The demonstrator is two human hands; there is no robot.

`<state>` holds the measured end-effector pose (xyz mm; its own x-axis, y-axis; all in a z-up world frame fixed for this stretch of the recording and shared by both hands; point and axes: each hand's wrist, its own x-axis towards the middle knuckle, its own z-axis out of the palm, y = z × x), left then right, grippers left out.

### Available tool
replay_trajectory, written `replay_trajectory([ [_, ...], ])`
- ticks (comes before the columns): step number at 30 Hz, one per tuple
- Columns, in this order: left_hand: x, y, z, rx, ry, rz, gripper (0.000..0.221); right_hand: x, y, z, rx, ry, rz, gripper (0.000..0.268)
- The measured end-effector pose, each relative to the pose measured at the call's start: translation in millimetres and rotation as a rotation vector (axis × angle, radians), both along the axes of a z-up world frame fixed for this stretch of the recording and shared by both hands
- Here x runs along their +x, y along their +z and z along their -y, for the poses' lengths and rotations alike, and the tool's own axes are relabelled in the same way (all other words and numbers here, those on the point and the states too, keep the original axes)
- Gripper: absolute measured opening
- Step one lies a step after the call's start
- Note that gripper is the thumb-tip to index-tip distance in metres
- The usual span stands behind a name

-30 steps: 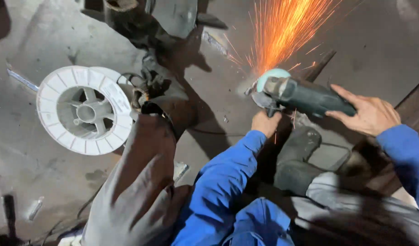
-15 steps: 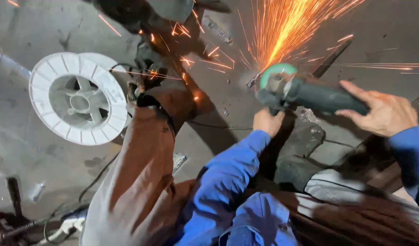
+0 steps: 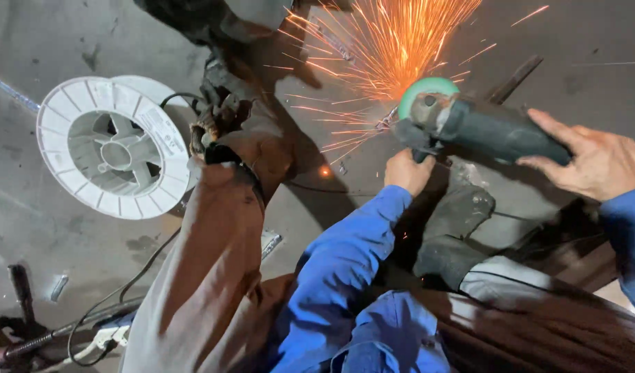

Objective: Grinding metal surfaces with an angle grinder and performing spot welding on a production floor.

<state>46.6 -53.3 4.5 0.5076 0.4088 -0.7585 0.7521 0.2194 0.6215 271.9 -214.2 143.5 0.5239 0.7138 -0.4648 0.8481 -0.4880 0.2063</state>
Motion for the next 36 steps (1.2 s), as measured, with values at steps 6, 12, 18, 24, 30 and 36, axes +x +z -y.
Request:
replay_trajectory([
  [6,6.7,-11.7,16.5,0.06,0.263,0.031,0.033,13.7,6.3,-25.2,-0.194,0.056,0.015,0.09],
  [12,3.8,-16.1,19.6,0.029,0.176,0.054,0.039,17.3,-4.8,-14.5,-0.014,0.071,-0.029,0.088],
  [18,9.3,-4.6,13.5,-0.125,0.218,-0.088,0.041,25.1,-11.5,0.2,0.023,0.127,0.039,0.089],
  [24,7.9,-39.2,21.3,-0.327,0.216,0.005,0.039,14.6,-8.2,-6.8,-0.09,0.192,0.121,0.089],
  [30,19.4,8.7,-6.7,-0.469,0.293,0.166,0.034,36.4,-27.5,13.2,0.354,-0.013,-0.269,0.094],
  [36,15.4,-3.4,5.6,-0.494,0.374,0.161,0.026,33.8,-20.4,1.8,0.057,0.202,0.001,0.093],
])
